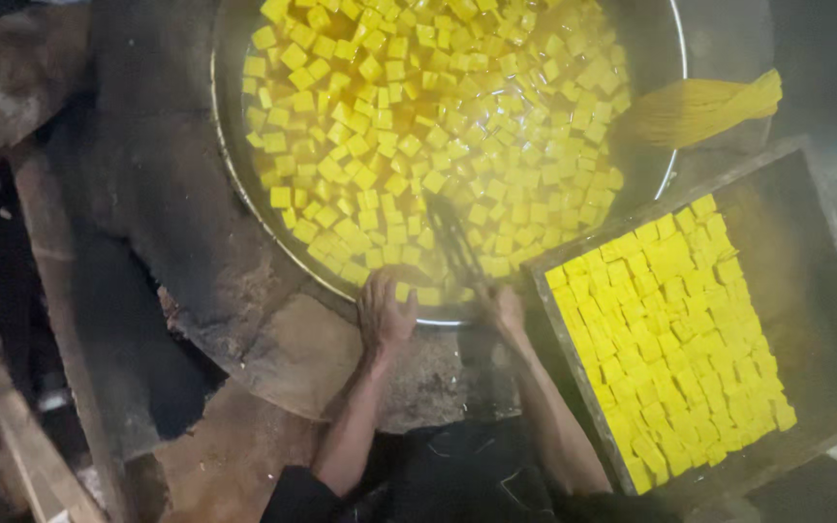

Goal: The person uses a slotted skimmer to scoop yellow tofu cubes out of a large wok of hot liquid and transfers them into a bamboo draining tray, arranging the cubes in rows by hand and with the skimmer. The tray gradually fills as scooping continues.

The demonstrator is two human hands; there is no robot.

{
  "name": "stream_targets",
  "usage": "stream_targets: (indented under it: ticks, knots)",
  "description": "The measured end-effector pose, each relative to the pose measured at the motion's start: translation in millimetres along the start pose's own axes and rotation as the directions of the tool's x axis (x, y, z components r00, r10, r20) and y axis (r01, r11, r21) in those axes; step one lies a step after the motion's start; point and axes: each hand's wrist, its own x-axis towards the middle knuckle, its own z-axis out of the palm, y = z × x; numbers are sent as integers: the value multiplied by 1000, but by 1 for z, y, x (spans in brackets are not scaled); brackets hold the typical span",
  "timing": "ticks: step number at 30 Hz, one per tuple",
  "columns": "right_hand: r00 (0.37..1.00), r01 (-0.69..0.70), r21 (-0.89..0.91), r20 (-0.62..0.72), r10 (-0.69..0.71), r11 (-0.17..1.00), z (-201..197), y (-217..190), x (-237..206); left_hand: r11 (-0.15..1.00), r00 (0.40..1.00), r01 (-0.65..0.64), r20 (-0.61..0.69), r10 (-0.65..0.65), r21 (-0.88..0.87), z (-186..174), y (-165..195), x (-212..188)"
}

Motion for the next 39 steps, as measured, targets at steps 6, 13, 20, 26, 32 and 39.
stream_targets:
  ticks: [6,13,20,26,32,39]
  knots:
    - [994,-35,583,-61,87,812,54,-89,26,1000,994,26,108,-28,15,15,-16,-2]
    - [970,107,350,-243,-20,931,36,-75,40,997,991,75,110,-78,36,23,-18,-2]
    - [956,88,148,-290,-42,985,6,-43,68,998,991,46,124,-52,50,22,-17,0]
    - [968,64,97,-248,-38,993,2,-49,87,999,997,12,75,-9,-41,17,-15,-1]
    - [952,108,196,-304,-44,975,10,-33,82,996,999,-42,14,41,73,19,-14,-4]
    - [963,184,227,-235,-130,956,9,-20,88,997,999,-41,34,39,65,23,-16,-4]
